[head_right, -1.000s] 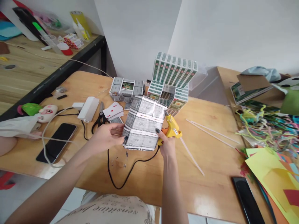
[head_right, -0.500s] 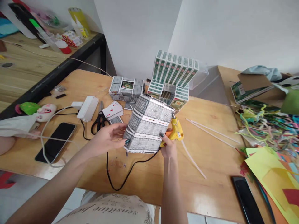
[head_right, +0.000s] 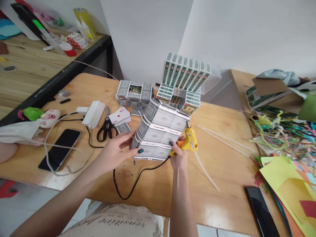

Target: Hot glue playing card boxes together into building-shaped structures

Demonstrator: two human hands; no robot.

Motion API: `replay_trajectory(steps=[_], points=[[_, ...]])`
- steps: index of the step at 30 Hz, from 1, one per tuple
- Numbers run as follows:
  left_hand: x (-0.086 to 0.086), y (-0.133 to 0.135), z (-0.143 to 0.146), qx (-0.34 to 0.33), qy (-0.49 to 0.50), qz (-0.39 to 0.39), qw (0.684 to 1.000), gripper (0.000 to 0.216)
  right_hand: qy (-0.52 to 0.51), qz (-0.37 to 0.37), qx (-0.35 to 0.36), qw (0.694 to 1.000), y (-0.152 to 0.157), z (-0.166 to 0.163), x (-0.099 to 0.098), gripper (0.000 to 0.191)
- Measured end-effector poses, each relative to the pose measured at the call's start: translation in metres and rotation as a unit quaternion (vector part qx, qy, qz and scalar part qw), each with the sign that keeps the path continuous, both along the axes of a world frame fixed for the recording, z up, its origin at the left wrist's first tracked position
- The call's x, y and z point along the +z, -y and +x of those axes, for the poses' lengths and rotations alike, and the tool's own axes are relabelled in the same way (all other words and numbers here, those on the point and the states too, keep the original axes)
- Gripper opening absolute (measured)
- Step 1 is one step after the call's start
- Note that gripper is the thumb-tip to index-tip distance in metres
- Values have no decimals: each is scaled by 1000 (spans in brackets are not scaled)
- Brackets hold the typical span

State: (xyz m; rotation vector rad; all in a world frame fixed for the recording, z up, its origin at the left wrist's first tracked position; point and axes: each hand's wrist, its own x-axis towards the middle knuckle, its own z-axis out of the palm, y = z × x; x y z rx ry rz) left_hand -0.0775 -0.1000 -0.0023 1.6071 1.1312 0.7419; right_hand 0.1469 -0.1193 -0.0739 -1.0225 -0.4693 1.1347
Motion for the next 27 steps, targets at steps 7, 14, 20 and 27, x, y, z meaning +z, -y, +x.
replay_trajectory(steps=[7, 14, 20, 27], points=[[4, 13, 11, -42, -125, 63, 989, 52, -28, -2, -20, 999, 4, -7, 2, 29], [-1, 18, 16, 8, -72, 83, 994, 54, -2, -3, -21, 1000, 5, -3, -3, 25], [5, -4, -1, -24, 84, -61, 994, 59, -8, -6, -16, 1000, 4, 3, -4, 29], [13, -18, -5, -32, 105, -162, 981, 53, -5, -15, -2, 1000, 6, 3, -3, 28]])
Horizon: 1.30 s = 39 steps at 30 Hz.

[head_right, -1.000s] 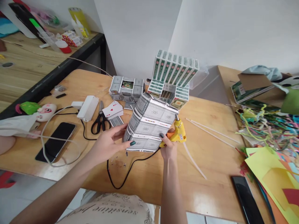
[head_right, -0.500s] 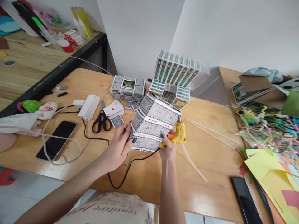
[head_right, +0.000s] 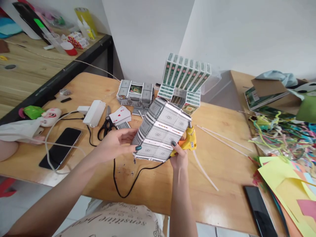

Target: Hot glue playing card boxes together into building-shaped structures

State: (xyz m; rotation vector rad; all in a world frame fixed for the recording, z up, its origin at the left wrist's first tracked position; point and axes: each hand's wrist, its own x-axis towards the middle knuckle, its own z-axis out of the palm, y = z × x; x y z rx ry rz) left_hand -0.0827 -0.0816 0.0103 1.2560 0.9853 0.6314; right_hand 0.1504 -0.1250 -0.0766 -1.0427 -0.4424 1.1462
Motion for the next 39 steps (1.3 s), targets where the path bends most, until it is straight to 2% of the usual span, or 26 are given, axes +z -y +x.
replay_trajectory(steps=[7, 18, 25, 30, 39], points=[[-7, -3, -2, 2, 29, -22, 999, 55, 7, -2, 3, 1000, -2, 1, 5, 29], [-6, -2, -4, 5, 30, -32, 999, 54, -22, 0, 5, 1000, -2, 1, 12, 29], [-7, -4, -5, -33, 3, -17, 999, 50, -6, 0, 0, 1000, -1, 2, 10, 30], [-9, -1, -3, -22, -14, 20, 999, 47, -15, -4, 0, 1000, -1, 2, 9, 31], [-3, 4, 0, -8, -24, 22, 999, 44, -32, -9, 12, 999, -3, 1, 7, 35]])
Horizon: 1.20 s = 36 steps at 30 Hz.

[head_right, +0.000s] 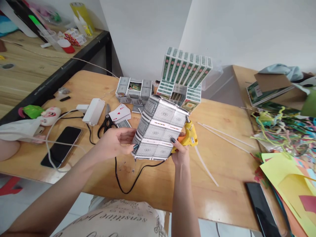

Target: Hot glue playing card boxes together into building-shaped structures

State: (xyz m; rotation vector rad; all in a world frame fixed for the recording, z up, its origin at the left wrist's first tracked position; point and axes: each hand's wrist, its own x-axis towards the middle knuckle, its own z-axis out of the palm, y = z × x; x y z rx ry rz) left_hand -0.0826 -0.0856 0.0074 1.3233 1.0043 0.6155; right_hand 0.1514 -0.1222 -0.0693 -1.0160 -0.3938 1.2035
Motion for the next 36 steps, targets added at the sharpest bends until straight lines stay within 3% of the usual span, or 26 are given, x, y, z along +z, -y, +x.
replay_trajectory(steps=[5, 10, 15, 19, 24, 29, 36], points=[[-1, 1, 2, 38, -23, 5, 999, 45, 6, -21, -9, 1000, -4, -2, -1, 38], [-14, -5, 2, 58, -49, -8, 997, 44, 50, -45, -15, 998, -7, -5, -5, 39], [-27, -14, -1, 37, -89, -18, 995, 38, 73, -55, -2, 996, -7, -7, -2, 30], [-35, -20, -5, 14, -136, -14, 990, 34, 165, -88, -4, 982, 3, 5, 7, 30], [-44, -26, -8, -19, -134, -44, 990, 31, 320, -152, 91, 931, 21, 19, 39, 28], [-44, -28, -5, -46, -123, -75, 988, 27, 322, -102, 208, 918, 29, 10, 73, 30], [-41, -29, -2, -28, -165, -76, 983, 17, 412, -121, 283, 858, 31, -3, 81, 32]])
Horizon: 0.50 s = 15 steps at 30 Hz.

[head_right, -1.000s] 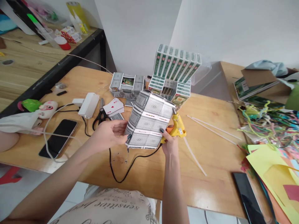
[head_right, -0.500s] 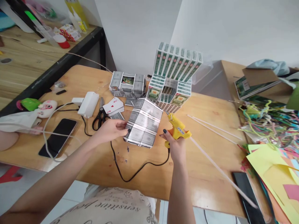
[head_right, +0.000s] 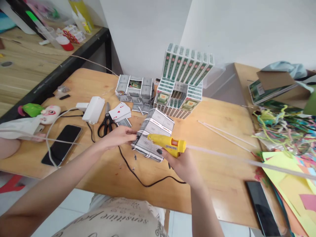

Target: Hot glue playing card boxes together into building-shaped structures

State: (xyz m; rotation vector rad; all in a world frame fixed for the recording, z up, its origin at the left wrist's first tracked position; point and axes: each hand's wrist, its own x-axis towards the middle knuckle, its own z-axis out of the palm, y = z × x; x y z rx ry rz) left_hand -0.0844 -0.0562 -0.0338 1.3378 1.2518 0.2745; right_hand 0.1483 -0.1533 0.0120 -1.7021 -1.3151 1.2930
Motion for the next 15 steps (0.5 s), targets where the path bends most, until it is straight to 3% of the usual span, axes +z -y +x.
replay_trajectory(steps=[7, 15], points=[[0, 0, 2, 4, -19, 25, 1000, 19, 131, 21, 79, 988, -5, -9, 8, 29], [10, 2, 7, -27, -16, 43, 999, 25, 273, 27, 187, 943, -15, -11, 26, 23]])
